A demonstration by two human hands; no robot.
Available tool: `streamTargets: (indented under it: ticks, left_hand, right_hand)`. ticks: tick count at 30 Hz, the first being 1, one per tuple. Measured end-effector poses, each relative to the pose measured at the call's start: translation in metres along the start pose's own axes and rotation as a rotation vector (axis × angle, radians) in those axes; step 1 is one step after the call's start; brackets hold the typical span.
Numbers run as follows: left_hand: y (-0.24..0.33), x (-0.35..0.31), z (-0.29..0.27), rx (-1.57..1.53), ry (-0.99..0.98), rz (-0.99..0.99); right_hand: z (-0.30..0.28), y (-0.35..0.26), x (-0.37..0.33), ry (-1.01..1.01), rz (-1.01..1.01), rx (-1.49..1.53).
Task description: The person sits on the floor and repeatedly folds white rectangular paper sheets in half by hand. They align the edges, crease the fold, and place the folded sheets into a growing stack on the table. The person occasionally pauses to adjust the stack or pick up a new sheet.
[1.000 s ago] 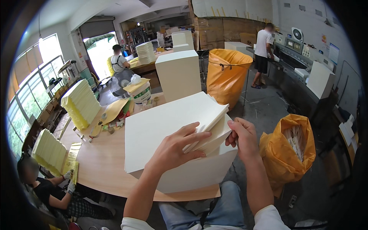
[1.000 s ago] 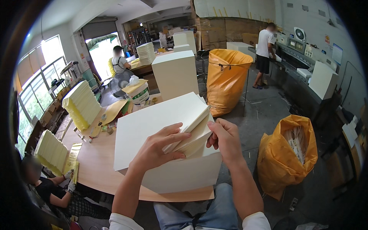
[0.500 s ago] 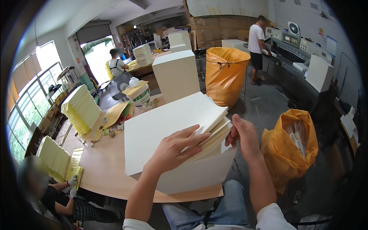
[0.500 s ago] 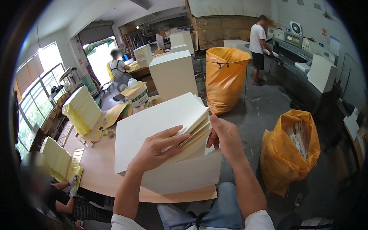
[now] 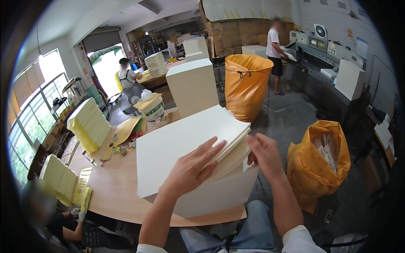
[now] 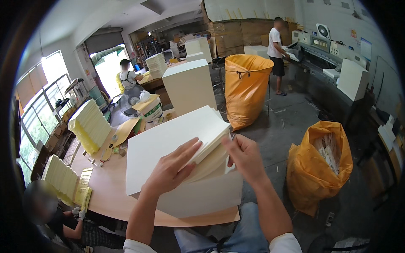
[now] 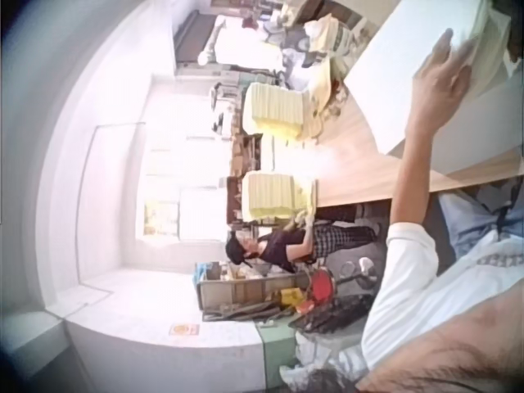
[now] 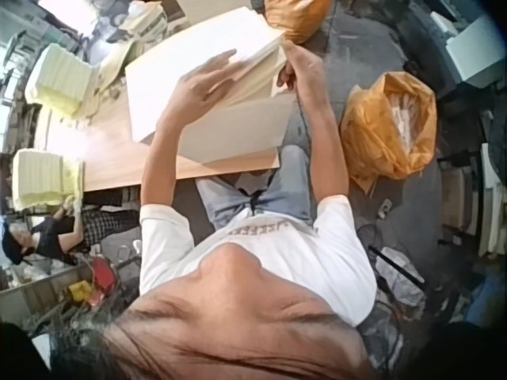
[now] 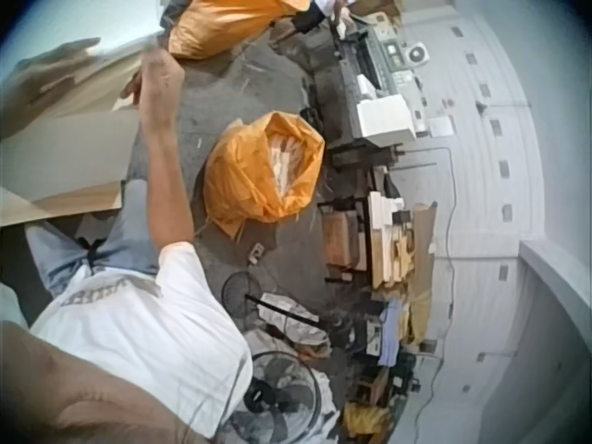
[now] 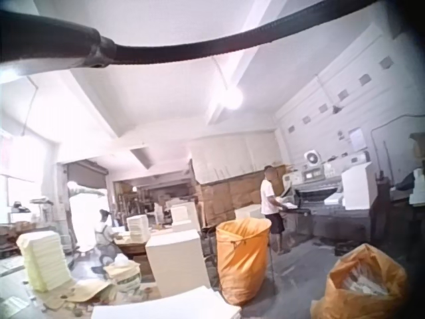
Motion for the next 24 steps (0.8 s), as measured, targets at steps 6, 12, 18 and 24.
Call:
streamTargets:
  ticks: [6, 12, 18, 24]
  left_hand:
    - [-0.006, -0.003, 0.001, 0.030, 0.008, 0.045]
    - [-0.002, -0.002, -0.003, -0.018, 0.012, 0.010]
    - [-0.010, -0.003, -0.003, -0.078, 0.025, -0.005]
    - [-0.008, -0.001, -0.003, -0.148, 0.025, -0.002]
  right_hand:
    - [0.006, -0.007, 0.005, 0.039, -0.001, 0.175]
    - [0.009, 0.001, 0.006, 0.014, 0.077, 0.389]
    - [0.013, 0.003, 0.005, 0.003, 0.114, 0.489]
    - [0.007, 0.001, 0.003, -0.007, 0.115, 0.424]
Point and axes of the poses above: each hand's wrist, its own x-axis towards the middle knuckle, its own z-axis out of the palm, y = z × x, the point moved 9 cm from there along x, towards the middle knuckle, and after that the axes turned 9 degrees about -y, right-handed, at the moved point
